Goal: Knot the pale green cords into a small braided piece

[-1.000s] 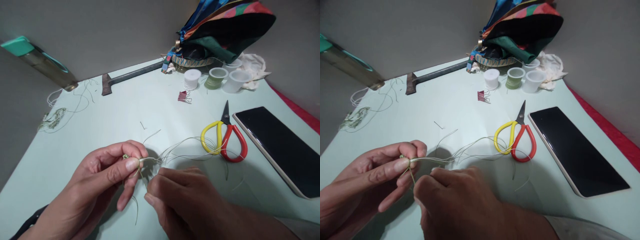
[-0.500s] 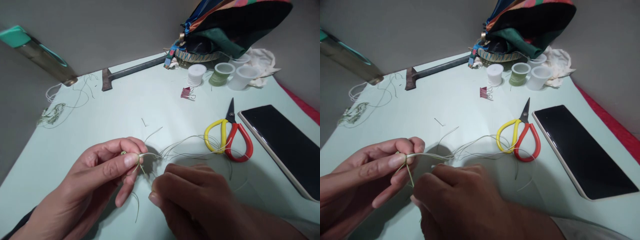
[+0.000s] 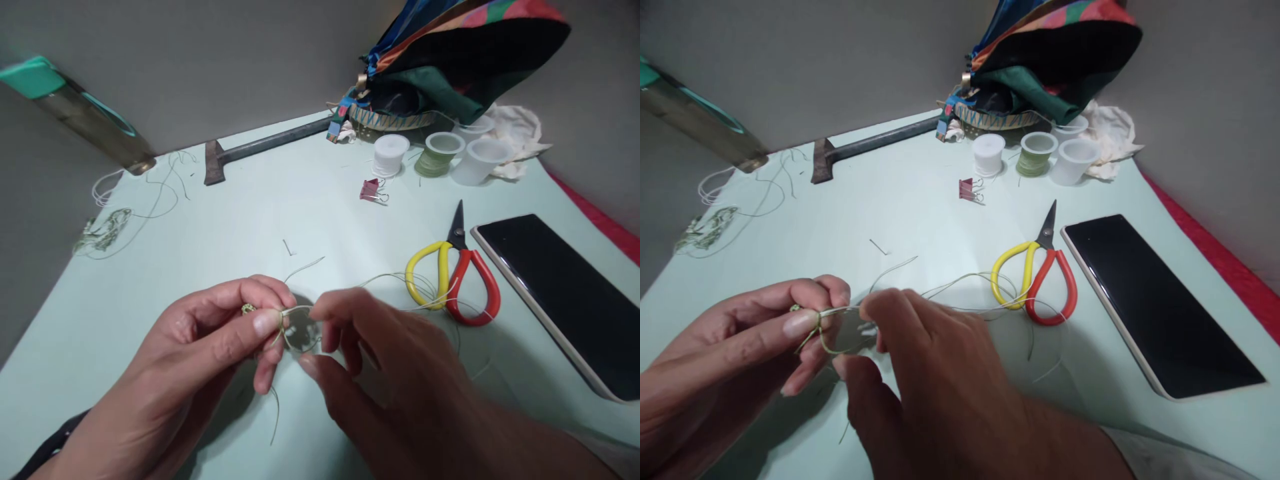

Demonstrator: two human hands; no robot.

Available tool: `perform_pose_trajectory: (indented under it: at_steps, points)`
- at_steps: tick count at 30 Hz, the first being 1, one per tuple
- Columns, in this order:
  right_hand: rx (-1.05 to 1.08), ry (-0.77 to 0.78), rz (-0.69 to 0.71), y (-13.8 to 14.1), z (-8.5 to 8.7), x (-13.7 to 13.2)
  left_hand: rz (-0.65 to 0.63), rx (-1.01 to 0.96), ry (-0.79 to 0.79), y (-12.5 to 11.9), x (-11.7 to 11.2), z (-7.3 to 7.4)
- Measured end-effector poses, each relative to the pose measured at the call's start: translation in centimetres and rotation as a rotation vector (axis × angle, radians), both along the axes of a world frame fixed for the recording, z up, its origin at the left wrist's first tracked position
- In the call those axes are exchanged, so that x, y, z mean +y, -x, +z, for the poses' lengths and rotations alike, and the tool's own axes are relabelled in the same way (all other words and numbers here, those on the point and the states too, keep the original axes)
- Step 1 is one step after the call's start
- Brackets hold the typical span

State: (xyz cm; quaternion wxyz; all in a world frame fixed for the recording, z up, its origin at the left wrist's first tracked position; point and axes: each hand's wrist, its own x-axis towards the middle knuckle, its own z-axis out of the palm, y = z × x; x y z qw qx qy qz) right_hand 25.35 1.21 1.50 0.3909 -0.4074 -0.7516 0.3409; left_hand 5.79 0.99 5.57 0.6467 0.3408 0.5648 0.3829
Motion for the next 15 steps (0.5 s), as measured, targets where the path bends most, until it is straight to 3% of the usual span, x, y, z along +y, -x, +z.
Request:
perform_pose_trajectory:
  at_steps: [4,9,12,15]
  points:
    - [0.128,-0.055,-0.065,-0.1,0.6,0.1,0.030,0.136,-0.047,-0.7,0.6,-0.1]
    - [0.253,0.181,0.106,0.4,0.7,-0.1,0.023,0.204,-0.072,-1.4,1.5,0.0]
    - [0.292,0.324,0.084,1.1,0.6,0.2,0.009,0.236,-0.089,-1.3,1.1,-0.3]
    - [0.349,0.573,0.089,1.5,0.7,0.6,0.012,0.286,-0.124,-1.0,0.3,-0.6]
